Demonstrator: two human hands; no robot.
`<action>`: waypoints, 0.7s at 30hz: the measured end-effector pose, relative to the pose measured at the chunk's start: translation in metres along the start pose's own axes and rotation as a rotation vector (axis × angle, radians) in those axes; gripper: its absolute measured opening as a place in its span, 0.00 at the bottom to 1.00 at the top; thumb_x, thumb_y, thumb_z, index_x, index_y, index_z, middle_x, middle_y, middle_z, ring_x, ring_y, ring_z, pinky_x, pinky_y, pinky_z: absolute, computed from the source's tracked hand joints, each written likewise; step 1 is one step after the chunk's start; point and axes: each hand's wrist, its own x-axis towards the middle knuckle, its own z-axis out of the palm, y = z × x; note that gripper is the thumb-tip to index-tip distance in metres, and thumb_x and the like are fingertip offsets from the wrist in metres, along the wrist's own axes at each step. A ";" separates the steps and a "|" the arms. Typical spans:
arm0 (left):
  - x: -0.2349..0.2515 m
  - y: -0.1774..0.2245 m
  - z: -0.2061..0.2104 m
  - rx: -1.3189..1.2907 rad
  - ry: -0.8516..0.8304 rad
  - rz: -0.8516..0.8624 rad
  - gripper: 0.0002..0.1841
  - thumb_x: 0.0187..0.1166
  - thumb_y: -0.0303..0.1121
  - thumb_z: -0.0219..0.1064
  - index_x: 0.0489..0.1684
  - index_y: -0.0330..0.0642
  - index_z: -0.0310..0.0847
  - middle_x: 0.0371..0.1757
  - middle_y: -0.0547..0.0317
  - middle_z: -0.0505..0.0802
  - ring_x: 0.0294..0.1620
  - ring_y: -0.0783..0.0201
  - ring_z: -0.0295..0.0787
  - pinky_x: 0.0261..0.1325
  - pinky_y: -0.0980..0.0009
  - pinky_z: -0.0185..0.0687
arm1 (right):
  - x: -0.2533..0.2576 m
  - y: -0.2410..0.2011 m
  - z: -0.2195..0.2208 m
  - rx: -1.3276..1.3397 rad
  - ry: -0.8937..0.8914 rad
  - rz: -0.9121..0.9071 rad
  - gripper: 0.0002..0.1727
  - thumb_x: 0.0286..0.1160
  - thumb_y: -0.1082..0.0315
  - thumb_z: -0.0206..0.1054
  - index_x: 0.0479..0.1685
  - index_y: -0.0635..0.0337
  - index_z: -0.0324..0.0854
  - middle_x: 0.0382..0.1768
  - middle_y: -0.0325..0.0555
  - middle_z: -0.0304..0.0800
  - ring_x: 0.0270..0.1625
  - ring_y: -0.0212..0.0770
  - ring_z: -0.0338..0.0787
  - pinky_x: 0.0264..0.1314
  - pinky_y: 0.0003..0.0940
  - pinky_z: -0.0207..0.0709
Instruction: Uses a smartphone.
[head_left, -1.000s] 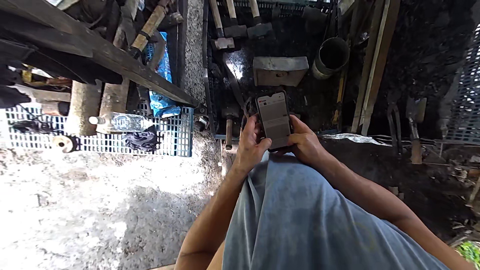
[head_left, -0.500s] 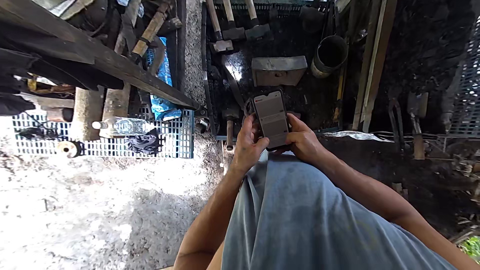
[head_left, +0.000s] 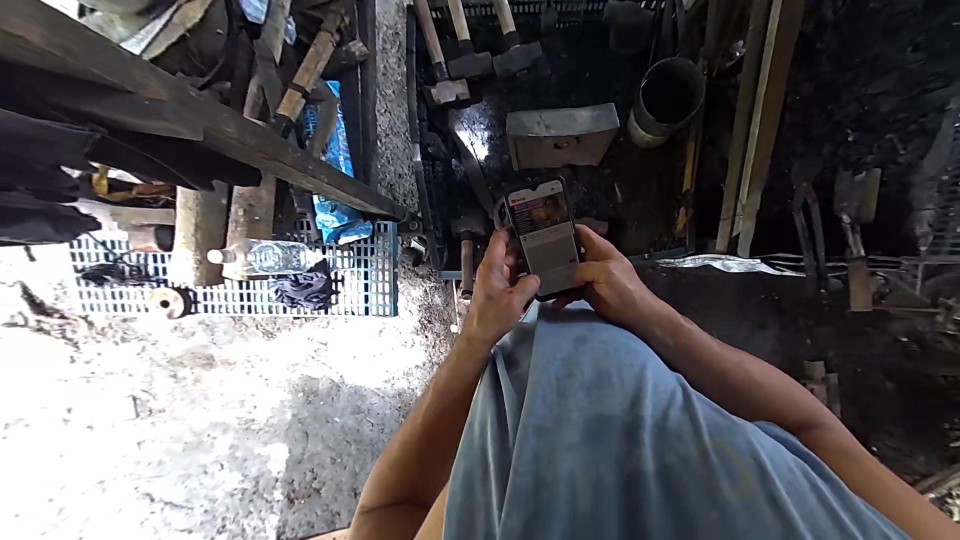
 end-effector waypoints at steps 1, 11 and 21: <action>0.001 -0.001 0.001 0.003 0.001 -0.001 0.43 0.68 0.20 0.63 0.91 0.48 0.52 0.70 0.53 0.88 0.62 0.58 0.92 0.58 0.60 0.92 | -0.001 0.000 0.000 -0.003 0.004 -0.003 0.37 0.65 0.85 0.50 0.82 0.55 0.64 0.60 0.61 0.87 0.47 0.58 0.95 0.34 0.55 0.92; 0.021 -0.014 0.019 -0.090 0.052 0.037 0.39 0.64 0.19 0.64 0.84 0.31 0.58 0.64 0.43 0.91 0.63 0.52 0.93 0.64 0.55 0.92 | -0.008 0.001 -0.010 0.009 0.056 -0.005 0.37 0.64 0.85 0.50 0.81 0.56 0.62 0.60 0.63 0.87 0.49 0.61 0.94 0.36 0.59 0.92; 0.004 0.007 0.008 0.037 -0.001 -0.027 0.43 0.69 0.19 0.62 0.91 0.50 0.53 0.71 0.55 0.88 0.62 0.59 0.92 0.58 0.60 0.92 | 0.001 -0.001 -0.008 0.024 0.003 -0.014 0.38 0.63 0.85 0.50 0.82 0.56 0.63 0.61 0.62 0.87 0.48 0.59 0.95 0.33 0.56 0.92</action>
